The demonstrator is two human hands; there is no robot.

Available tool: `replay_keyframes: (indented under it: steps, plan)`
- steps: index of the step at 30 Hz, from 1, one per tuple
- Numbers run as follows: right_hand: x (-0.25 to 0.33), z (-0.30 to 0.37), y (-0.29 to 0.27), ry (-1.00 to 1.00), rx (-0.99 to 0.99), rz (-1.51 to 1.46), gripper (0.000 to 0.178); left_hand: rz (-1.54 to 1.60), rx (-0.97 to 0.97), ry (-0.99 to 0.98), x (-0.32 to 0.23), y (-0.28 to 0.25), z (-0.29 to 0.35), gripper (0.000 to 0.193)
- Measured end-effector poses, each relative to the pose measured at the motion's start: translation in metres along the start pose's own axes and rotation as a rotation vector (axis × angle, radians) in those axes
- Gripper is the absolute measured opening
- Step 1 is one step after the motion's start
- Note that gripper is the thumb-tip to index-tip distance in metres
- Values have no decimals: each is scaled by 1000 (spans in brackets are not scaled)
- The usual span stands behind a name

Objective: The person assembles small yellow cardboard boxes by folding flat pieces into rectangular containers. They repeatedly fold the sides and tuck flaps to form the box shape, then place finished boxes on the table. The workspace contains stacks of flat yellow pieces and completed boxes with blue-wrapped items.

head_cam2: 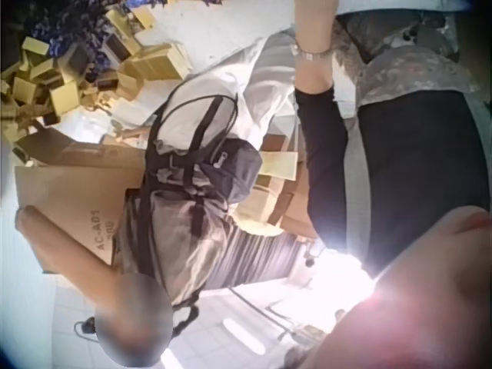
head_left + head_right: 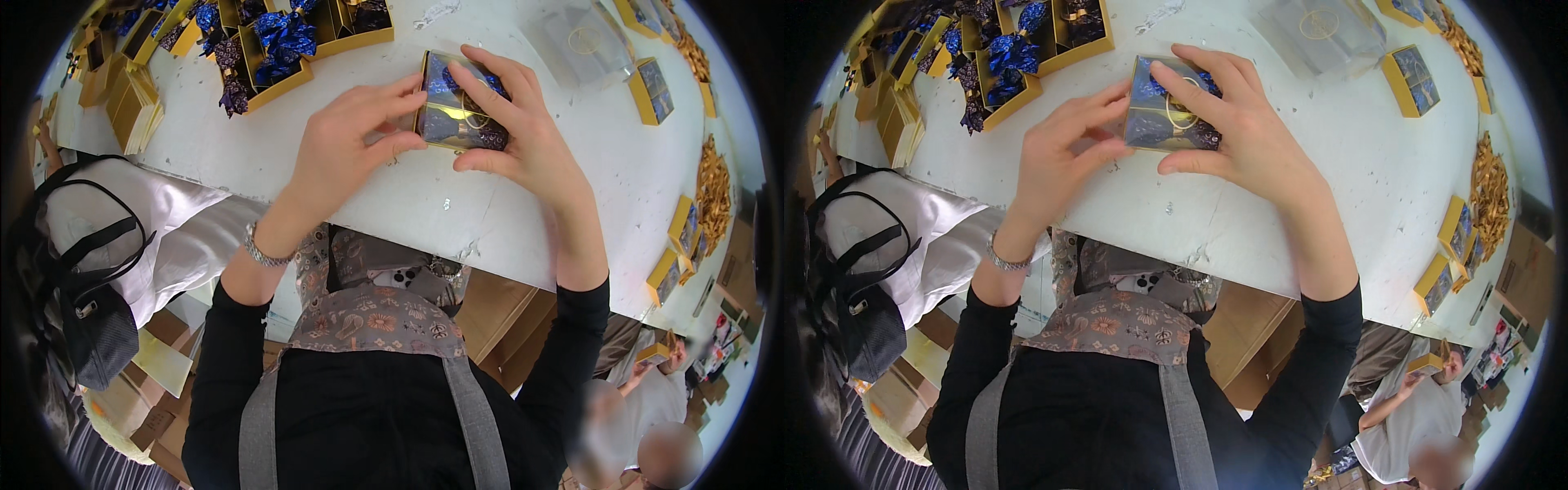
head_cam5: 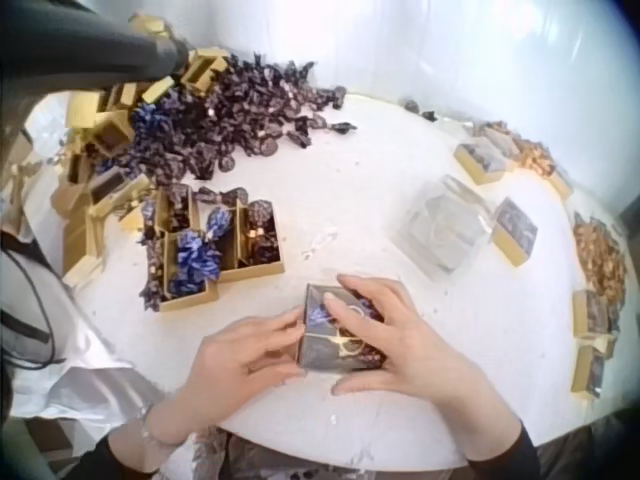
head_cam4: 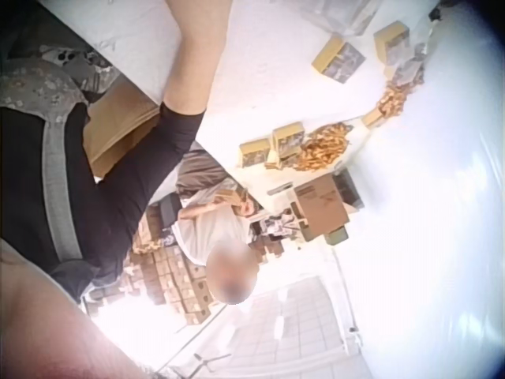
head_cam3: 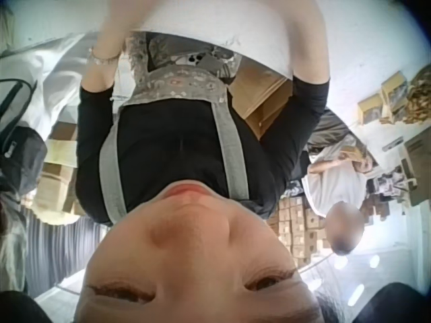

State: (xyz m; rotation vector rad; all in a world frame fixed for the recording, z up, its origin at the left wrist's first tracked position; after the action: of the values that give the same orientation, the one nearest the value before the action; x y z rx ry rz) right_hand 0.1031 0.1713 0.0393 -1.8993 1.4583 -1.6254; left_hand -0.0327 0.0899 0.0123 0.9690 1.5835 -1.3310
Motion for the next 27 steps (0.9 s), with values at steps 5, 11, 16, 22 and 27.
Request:
replay_keyframes:
  steps: [5,11,16,22,27]
  plan:
    - [1,0,1,22,45,-26,71,77,141,-16,1,-3,-19,84]
    - [-1,4,-5,68,-40,12,83,-236,311,243,-19,18,-36,99]
    - [-21,47,-15,437,-202,-249,86,-290,259,278,-16,22,-36,91]
    - [0,46,12,479,-304,-385,63,-375,140,337,-26,27,-35,82]
    - [5,48,11,381,-397,-363,59,-489,60,361,-31,28,-33,84]
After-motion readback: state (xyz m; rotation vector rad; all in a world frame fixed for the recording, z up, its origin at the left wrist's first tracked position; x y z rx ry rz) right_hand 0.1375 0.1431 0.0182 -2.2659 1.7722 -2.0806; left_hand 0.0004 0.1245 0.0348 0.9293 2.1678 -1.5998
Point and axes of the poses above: each hand's wrist, its own z-axis away from the middle knuckle, its own y-axis out of the palm, x = y × z, the point moved 8 cm from there along -z, towards the middle knuckle
